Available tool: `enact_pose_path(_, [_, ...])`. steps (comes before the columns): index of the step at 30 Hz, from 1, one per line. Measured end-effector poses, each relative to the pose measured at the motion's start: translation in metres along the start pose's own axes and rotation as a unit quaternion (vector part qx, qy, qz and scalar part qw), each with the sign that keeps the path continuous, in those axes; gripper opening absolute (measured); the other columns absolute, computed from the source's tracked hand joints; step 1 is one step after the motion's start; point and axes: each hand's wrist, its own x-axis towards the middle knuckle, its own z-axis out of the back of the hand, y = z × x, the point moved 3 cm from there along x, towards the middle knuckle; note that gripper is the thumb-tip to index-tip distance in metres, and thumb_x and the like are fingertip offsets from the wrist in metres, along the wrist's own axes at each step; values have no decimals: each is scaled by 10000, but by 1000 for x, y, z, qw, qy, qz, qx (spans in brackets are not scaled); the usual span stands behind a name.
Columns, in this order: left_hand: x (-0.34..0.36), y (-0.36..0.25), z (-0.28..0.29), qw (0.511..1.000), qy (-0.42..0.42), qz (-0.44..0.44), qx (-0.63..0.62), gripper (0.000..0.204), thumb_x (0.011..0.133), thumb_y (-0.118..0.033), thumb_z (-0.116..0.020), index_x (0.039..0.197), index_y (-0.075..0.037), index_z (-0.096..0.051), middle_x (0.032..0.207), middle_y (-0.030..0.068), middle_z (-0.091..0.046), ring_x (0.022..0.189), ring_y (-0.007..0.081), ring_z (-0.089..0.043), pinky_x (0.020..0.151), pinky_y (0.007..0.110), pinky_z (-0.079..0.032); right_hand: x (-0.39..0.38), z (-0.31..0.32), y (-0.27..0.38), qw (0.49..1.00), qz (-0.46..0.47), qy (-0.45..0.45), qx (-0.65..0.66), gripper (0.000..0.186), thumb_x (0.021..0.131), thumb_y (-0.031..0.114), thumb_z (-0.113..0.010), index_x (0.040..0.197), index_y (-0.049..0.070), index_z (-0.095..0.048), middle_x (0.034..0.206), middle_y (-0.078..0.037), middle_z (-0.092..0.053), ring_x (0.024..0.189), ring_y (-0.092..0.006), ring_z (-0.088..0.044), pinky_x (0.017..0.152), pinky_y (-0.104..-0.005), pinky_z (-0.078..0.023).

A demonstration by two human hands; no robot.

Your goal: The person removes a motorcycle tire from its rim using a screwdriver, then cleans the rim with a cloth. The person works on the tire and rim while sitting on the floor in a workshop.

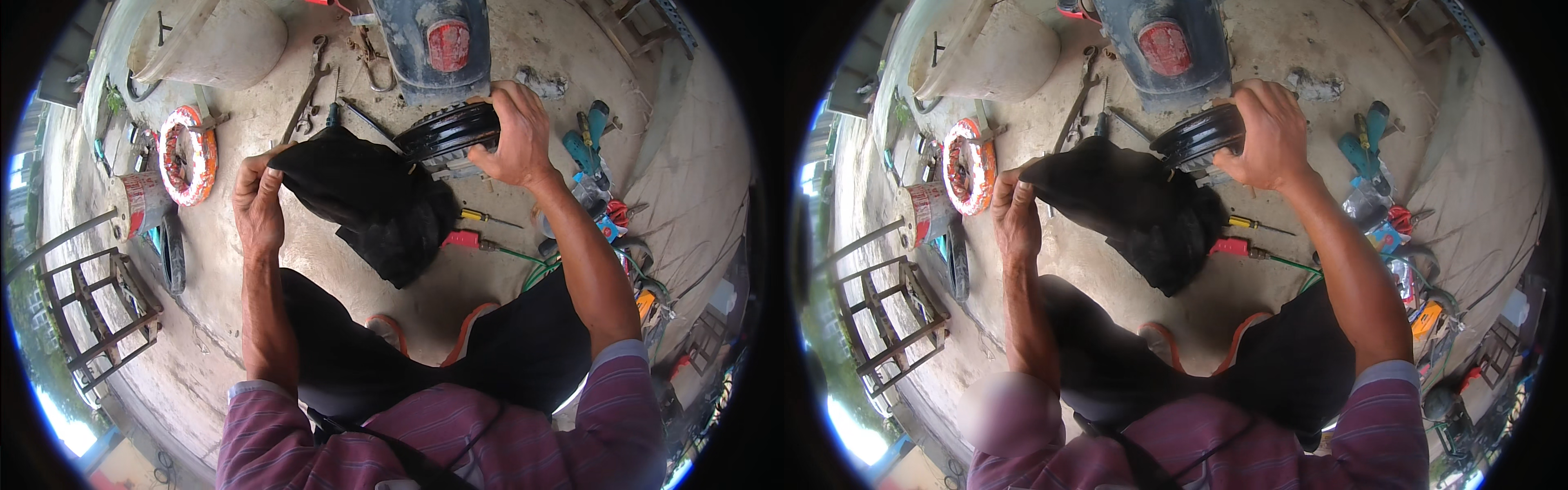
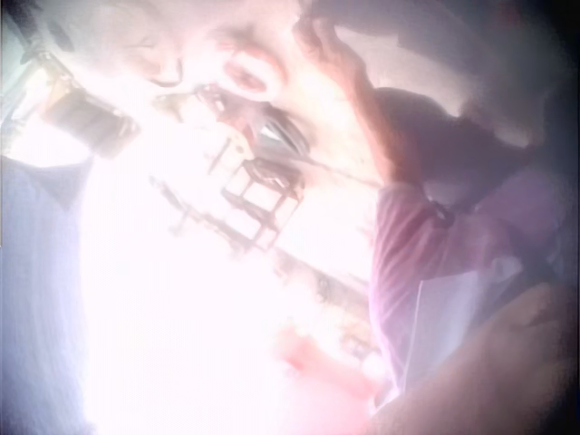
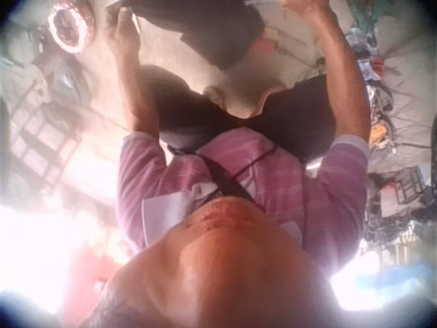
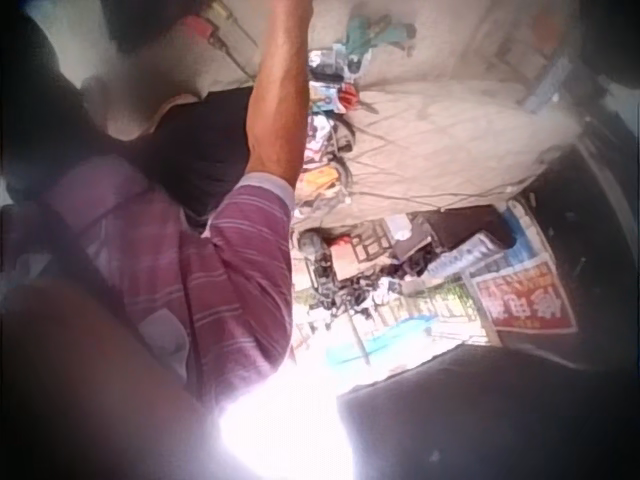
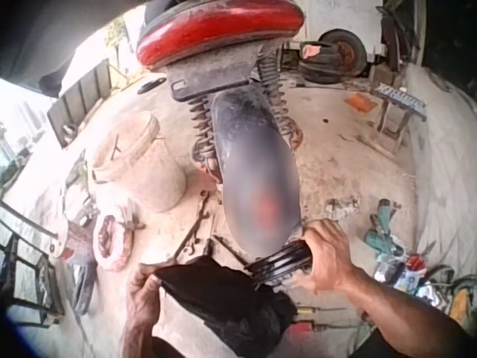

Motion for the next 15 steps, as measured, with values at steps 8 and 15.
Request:
enact_pose_path(8, [28,66,-25,987,-119,110,0,270,1144,-322,-661,1064,-67,-702,854,-78,-577,788,42,-465,714,235,-423,0,-2,-4,1000,3,-10,-13,615,632,298,-811,1137,3,-621,1184,-174,-615,1148,-425,-597,1030,-524,-483])
enact_pose_path(15, [38,35,-126,990,-125,-25,62,231,1018,-154,-833,952,-42,-642,814,-13,-633,764,75,-513,698,283,-467,1,-5,-5,999,25,-24,-14,644,631,310,-795,1150,-13,-593,1160,-205,-602,1094,-452,-591,980,-530,-484])
